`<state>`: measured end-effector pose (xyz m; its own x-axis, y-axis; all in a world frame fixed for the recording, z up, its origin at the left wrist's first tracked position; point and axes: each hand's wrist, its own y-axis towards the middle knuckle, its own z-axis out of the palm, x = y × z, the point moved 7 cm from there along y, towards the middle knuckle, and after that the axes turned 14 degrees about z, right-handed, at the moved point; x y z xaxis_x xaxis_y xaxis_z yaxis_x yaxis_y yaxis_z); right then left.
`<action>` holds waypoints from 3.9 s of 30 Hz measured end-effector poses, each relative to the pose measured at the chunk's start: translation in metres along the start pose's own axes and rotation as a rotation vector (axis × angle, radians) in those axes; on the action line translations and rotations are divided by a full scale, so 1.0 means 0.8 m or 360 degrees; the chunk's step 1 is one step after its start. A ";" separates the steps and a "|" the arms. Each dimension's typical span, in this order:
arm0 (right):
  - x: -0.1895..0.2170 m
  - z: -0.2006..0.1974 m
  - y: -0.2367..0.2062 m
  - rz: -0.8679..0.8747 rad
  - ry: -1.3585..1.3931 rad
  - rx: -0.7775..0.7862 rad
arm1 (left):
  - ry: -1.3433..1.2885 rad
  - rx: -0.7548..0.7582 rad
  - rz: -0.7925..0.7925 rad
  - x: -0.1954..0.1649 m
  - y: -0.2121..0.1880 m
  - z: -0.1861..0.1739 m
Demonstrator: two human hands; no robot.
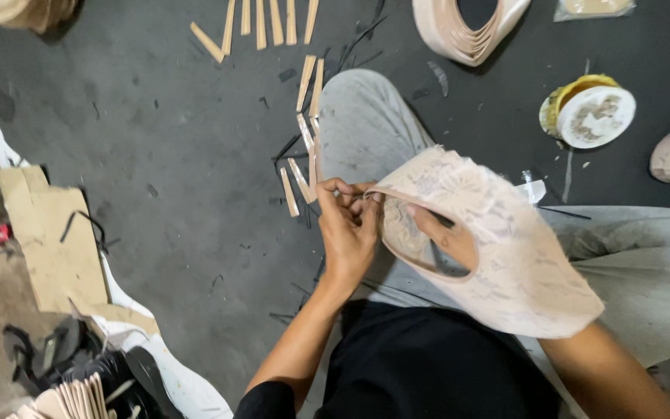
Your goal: The person sits on the floor and attaches thin binding strips along the edges of lace shoe uppers, pressing the strips in place by hand and working on one upper at a time. Finished uppers are set aside with a pile of completed uppers nearby.
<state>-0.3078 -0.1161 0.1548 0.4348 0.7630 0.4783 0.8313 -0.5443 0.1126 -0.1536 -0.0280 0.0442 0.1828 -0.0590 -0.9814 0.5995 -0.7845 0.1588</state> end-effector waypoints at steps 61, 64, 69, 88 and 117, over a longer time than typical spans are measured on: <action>-0.086 0.167 -0.010 0.0935 0.0413 0.0026 | 0.0706 0.0088 -0.0322 -0.007 -0.029 -0.008; -0.082 0.155 -0.002 0.0884 0.0548 0.0021 | 0.0610 0.0130 0.0176 -0.033 -0.017 -0.003; -0.066 0.096 0.023 0.0570 0.1004 -0.0039 | 0.0505 0.0306 0.0445 -0.061 0.000 0.007; 0.010 -0.169 -0.021 -0.0089 0.0092 -0.1204 | 0.0512 0.0305 0.1041 -0.216 0.062 0.044; -0.117 -0.015 -0.057 0.0808 0.2644 -0.0376 | -0.0988 0.0725 -0.0289 -0.105 0.042 0.135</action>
<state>-0.3909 -0.1670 0.1150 -0.2967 -0.5359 0.7905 0.6082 -0.7442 -0.2762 -0.2329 -0.1156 0.1200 -0.4360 -0.1341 -0.8899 0.1755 -0.9825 0.0620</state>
